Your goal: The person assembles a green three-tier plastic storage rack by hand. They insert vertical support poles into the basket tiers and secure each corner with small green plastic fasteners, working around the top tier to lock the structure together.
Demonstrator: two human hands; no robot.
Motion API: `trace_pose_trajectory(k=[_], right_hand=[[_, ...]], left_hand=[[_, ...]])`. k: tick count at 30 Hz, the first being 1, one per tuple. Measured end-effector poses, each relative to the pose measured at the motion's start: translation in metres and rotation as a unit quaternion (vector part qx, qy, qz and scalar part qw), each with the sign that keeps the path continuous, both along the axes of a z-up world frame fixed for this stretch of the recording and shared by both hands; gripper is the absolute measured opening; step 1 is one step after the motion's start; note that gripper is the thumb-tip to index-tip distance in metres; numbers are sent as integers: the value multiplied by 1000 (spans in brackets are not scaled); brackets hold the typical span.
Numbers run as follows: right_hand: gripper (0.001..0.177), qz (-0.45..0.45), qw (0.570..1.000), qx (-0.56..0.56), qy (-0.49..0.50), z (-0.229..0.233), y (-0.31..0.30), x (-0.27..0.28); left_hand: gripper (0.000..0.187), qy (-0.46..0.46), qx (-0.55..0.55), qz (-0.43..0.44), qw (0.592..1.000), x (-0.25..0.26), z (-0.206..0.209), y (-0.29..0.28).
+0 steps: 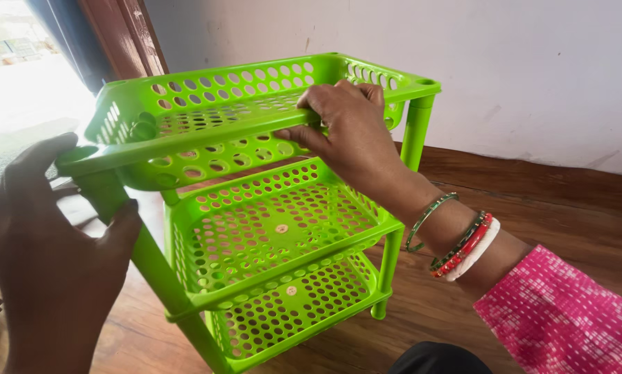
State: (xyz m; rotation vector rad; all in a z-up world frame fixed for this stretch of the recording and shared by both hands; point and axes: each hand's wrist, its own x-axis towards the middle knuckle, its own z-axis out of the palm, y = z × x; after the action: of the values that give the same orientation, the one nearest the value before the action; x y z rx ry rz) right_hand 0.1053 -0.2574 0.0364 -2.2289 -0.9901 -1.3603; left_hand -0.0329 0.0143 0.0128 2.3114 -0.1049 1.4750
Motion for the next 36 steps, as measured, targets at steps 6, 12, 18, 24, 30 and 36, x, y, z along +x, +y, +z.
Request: trace_pose_trajectory(k=[6, 12, 18, 24, 30, 36], right_hand=[[39, 9, 1000, 15, -14, 0, 14, -27], [49, -16, 998, 8, -67, 2, 11, -44], [53, -72, 991, 18, -115, -7, 3, -33], [52, -69, 986, 48, -147, -18, 7, -25], [52, -68, 988, 41, -135, -13, 6, -31], [66, -76, 994, -43, -62, 11, 0, -48]], left_hand=[[66, -108, 248, 139, 953, -11, 22, -41], [50, -43, 238, 152, 958, 13, 23, -57], [50, -102, 268, 193, 938, 36, 3, -42], [57, -136, 271, 208, 930, 54, -17, -31], [56, -139, 274, 208, 929, 50, -11, -35], [51, -34, 265, 223, 937, 24, 27, -56]])
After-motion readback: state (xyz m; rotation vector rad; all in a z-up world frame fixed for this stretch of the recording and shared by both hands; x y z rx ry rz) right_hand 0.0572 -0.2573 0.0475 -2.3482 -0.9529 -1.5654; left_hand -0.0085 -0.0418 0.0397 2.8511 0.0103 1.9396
